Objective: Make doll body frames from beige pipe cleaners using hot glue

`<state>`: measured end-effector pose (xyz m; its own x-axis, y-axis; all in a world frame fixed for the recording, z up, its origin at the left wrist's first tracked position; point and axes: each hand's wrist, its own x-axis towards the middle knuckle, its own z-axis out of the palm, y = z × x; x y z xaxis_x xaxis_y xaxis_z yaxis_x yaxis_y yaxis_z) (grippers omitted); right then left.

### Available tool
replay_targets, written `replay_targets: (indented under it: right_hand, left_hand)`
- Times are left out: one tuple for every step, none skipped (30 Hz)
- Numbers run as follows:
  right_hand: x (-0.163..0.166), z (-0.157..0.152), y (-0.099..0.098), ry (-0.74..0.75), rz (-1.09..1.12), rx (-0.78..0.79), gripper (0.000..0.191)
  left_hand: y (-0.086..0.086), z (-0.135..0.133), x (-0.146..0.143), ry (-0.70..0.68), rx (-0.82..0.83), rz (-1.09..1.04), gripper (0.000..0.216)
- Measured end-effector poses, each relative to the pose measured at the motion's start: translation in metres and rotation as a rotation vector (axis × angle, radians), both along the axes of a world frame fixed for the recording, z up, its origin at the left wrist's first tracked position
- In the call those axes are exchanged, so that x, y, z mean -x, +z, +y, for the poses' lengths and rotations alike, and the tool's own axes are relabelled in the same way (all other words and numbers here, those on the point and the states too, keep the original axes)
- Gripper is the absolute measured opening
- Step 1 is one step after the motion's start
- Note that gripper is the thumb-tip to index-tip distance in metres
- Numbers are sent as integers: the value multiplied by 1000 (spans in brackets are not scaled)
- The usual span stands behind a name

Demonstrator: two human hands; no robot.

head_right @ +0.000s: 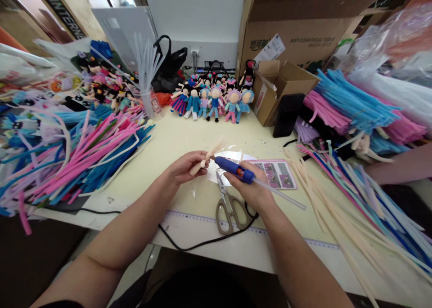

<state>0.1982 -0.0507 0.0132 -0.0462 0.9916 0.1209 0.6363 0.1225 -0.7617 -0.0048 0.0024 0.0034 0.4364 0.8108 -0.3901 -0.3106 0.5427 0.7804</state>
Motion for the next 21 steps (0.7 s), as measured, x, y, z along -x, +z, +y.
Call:
replay_targets:
  right_hand:
    - [0,0,0,-4,-6,-4,26]
    - [0,0,0,-9,-13,-7,26]
    - [0,1,0,-11,-19,-9,25]
    - [0,1,0,-12,-24,-8,25]
    - [0,1,0,-13,-28,-8,25]
    - [0,0,0,-14,-27,-10,25]
    - [0,0,0,-15,-22,-10,25]
    - [0,0,0,-16,-15,-7,25]
    - [0,0,0,-17,-7,-2,25]
    - [0,0,0,-18,1,2,24]
    - [0,0,1,-19,7,9,24]
    - [0,0,1,-21,9,16,25]
    - [1,0,1,-24,10,19,25]
    - [1,0,1,-24,10,18,25]
    - [1,0,1,-23,11,15,25]
    - [1,0,1,-20,12,12,25]
    - [0,0,1,-19,12,11,25]
    - [0,0,1,-15,9,13,25]
    - [0,0,1,-14,4,17,25]
    - [0,0,1,-17,-1,20,25]
    - [0,1,1,-20,-4,20,25]
  left_hand:
    - [0,0,0,-1,1,3,12]
    - [1,0,0,0,2,4,11]
    - [1,0,0,1,2,3,12]
    - [1,0,0,1,1,2,12]
    - [0,0,0,1,1,2,12]
    - [0,0,0,0,-1,3,12]
    - [0,1,0,-1,-3,5,12]
    - [-1,1,1,-2,-4,6,12]
    - [-1,1,1,-5,-6,7,11]
    - [-1,1,1,-4,-7,8,11]
    - [-1,1,1,-2,-7,10,11]
    - [-1,1,1,2,-7,12,12]
    - [-1,1,1,5,-6,15,13]
    - [0,1,1,7,-6,18,13]
    - [0,1,1,9,-6,20,14]
    - [0,1,1,10,-7,20,14]
    - [0,1,1,12,-7,20,14]
    - [0,1,1,15,-8,20,13]
    - [0,1,1,18,-8,20,13]
    - [0,1,1,21,-8,20,13]
    - [0,1,1,21,-9,21,13]
